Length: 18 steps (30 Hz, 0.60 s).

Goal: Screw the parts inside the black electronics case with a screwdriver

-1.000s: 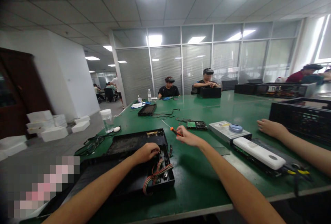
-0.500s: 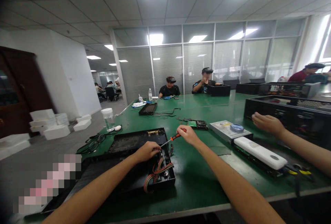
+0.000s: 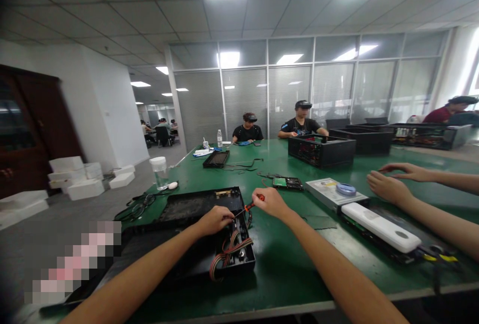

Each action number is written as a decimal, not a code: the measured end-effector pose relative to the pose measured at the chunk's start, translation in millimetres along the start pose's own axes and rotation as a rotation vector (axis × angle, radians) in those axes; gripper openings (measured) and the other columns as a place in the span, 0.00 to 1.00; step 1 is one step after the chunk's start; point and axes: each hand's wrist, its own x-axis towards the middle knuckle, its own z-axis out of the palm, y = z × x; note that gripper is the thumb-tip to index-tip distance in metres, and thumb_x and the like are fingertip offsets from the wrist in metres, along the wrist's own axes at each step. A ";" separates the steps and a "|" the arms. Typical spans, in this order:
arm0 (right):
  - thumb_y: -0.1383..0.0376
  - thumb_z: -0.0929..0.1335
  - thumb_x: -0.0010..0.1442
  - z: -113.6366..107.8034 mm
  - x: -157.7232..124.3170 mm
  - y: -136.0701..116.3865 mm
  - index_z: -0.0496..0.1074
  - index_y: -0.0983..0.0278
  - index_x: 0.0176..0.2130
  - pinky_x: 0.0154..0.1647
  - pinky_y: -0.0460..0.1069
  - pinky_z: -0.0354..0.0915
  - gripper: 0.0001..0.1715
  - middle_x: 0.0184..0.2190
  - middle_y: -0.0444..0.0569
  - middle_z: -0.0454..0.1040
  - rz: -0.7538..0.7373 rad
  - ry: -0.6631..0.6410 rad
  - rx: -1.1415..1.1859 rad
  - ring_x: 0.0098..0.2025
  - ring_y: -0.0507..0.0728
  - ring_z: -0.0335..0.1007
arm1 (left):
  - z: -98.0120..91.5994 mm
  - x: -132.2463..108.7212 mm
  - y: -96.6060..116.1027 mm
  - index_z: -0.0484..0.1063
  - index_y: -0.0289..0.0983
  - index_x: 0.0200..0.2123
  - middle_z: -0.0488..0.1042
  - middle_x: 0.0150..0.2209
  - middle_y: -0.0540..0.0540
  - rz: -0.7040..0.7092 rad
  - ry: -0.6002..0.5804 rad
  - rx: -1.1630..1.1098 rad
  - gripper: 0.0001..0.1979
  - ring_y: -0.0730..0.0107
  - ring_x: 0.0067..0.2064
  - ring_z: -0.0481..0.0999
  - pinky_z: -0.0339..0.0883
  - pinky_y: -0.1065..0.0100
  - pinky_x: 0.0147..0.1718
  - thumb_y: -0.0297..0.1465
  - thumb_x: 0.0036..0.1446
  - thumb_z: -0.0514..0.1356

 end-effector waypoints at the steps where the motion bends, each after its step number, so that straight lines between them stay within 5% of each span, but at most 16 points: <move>1: 0.65 0.60 0.54 -0.7 -0.1 -0.7 0.70 0.65 0.25 0.28 0.44 0.54 0.13 0.21 0.44 0.70 -0.008 -0.004 -0.016 0.23 0.50 0.62 | -0.4 -0.1 0.6 0.74 0.35 0.36 0.74 0.33 0.46 0.001 0.000 -0.004 0.09 0.71 0.35 0.71 0.61 0.74 0.38 0.26 0.53 0.55; 6: 0.64 0.59 0.55 -7.4 2.3 -11.2 0.71 0.65 0.26 0.28 0.44 0.53 0.14 0.22 0.45 0.71 -0.014 -0.046 -0.140 0.24 0.50 0.63 | -1.4 0.6 3.2 0.74 0.36 0.36 0.75 0.33 0.46 -0.017 -0.013 -0.014 0.09 0.71 0.36 0.71 0.61 0.74 0.38 0.26 0.53 0.55; 11: 0.59 0.57 0.58 -28.8 18.2 -49.1 0.71 0.65 0.28 0.28 0.45 0.51 0.19 0.23 0.50 0.73 0.028 -0.206 -0.407 0.27 0.54 0.66 | 1.2 1.9 2.0 0.74 0.35 0.36 0.75 0.34 0.46 -0.022 -0.012 -0.009 0.10 0.70 0.36 0.71 0.60 0.73 0.39 0.26 0.53 0.54; 18: 0.58 0.55 0.60 -43.8 52.9 -95.2 0.60 0.65 0.48 0.29 0.46 0.55 0.20 0.33 0.52 0.74 -0.063 -0.485 -0.350 0.32 0.56 0.68 | 0.5 2.2 7.5 0.74 0.35 0.34 0.74 0.32 0.47 -0.079 -0.029 -0.002 0.08 0.70 0.36 0.71 0.61 0.73 0.38 0.25 0.53 0.55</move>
